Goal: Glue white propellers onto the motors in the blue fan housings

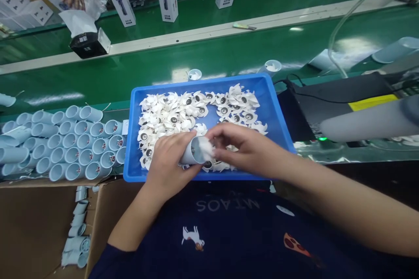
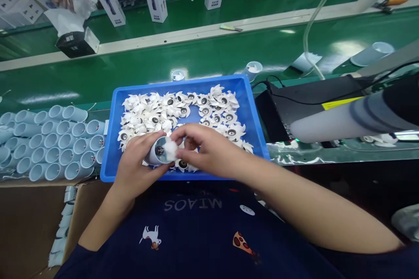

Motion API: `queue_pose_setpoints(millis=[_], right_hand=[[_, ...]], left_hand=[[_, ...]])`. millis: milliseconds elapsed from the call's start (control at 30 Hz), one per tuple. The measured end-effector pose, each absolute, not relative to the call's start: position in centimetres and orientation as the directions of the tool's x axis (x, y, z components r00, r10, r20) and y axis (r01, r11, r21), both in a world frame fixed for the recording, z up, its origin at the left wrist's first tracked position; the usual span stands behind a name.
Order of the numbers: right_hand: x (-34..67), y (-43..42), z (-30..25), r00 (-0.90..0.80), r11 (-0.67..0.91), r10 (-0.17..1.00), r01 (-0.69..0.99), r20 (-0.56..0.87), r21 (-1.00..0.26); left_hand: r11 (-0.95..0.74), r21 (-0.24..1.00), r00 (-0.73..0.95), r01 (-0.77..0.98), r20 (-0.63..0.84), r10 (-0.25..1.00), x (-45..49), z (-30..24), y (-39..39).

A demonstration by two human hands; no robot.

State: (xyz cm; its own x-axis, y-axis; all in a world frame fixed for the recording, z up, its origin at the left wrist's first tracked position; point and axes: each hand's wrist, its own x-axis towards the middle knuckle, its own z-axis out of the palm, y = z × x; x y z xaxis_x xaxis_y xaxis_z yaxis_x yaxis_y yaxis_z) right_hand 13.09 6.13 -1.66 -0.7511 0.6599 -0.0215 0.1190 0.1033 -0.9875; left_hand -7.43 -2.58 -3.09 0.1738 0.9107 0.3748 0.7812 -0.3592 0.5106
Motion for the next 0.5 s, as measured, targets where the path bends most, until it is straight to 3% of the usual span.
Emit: queue_pose_setpoints(millis=[67,133,233,367,500], right_hand=[[12.6,5.5,-1.5,-0.735,0.485,0.649,0.203,0.195,-0.851],[12.1,5.1,-1.4,-0.725,0.634,0.616,0.224,0.308,-0.741],[12.0,5.0,-1.1,-0.681,0.650,0.614,0.150,0.399,-0.745],[14.8,4.4,-0.4,-0.565,0.706,0.575,-0.022,0.592,-0.708],[21.6,2.1,-1.5,-0.567,0.748,0.598,0.141,0.567,-0.649]], left_hand=[[-0.406,0.454,0.205,0.793,0.428,0.880,-7.1,-3.3,-2.7],[-0.438,0.409,0.208,0.801,0.496,0.843,-6.8,-3.4,-2.7],[-0.484,0.390,0.208,0.783,0.569,0.795,-6.4,-3.0,-2.5],[-0.578,0.397,0.339,0.713,0.527,0.779,-6.8,-1.2,-1.7],[-0.587,0.332,0.385,0.738,0.508,0.771,-9.8,0.6,1.2]])
